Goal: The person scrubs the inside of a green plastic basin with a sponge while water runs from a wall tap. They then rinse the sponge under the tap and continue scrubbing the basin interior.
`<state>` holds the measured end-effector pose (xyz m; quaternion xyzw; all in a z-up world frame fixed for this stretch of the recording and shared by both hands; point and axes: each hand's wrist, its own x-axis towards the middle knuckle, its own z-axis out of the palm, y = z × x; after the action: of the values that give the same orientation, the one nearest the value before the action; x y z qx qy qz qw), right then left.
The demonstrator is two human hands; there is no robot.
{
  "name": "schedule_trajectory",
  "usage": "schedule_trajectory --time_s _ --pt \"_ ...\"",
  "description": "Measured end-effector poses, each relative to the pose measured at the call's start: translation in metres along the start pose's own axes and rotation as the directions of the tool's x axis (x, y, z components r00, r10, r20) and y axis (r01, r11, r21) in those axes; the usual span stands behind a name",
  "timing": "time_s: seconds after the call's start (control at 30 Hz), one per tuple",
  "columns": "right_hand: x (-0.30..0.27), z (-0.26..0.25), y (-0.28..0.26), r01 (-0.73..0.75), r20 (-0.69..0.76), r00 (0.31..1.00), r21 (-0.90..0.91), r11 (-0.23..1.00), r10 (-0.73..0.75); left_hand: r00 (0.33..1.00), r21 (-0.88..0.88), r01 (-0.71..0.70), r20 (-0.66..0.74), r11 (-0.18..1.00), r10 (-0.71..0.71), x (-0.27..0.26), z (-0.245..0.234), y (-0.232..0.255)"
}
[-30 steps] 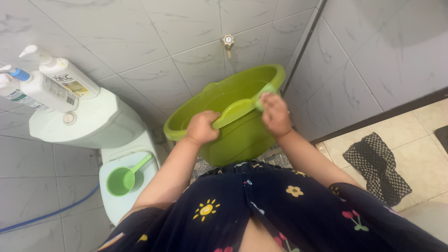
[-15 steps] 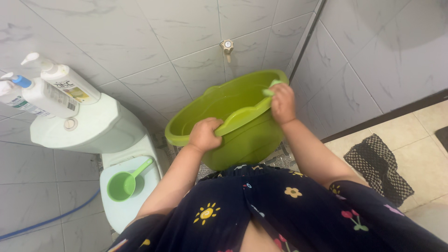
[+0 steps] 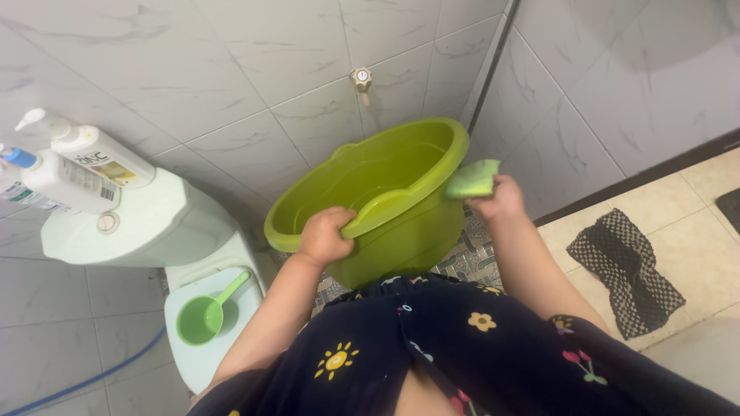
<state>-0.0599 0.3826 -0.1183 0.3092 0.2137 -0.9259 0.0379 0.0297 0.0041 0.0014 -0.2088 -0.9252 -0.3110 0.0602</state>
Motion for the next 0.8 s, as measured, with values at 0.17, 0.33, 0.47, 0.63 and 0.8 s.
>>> schedule_trajectory --time_s 0.17,0.33,0.47,0.63,0.8 --pt "-0.055 0.018 0.017 0.072 0.337 0.942 -0.195 0.978 -0.002 1.000 0.017 0.011 0.020 1.000 -0.012 0.001 -0.001 0.001" --pt "-0.052 0.027 0.022 0.197 0.324 0.946 -0.542 0.817 -0.014 0.998 0.040 -0.046 0.040 0.998 0.044 -0.003 0.002 0.005" --pt "-0.015 0.021 0.026 0.082 0.127 0.992 -0.501 0.862 -0.021 0.994 0.051 -0.099 0.053 0.994 0.096 -0.010 0.007 0.008" --pt "0.041 0.037 0.004 0.003 -0.042 0.999 -0.347 0.938 -0.019 0.982 0.063 -0.189 0.040 0.980 0.186 -0.020 0.014 0.009" --pt "0.064 0.035 -0.019 -0.127 -0.006 0.992 -0.200 0.972 0.128 0.970 0.097 -0.237 0.072 0.967 0.231 -0.034 0.024 0.001"
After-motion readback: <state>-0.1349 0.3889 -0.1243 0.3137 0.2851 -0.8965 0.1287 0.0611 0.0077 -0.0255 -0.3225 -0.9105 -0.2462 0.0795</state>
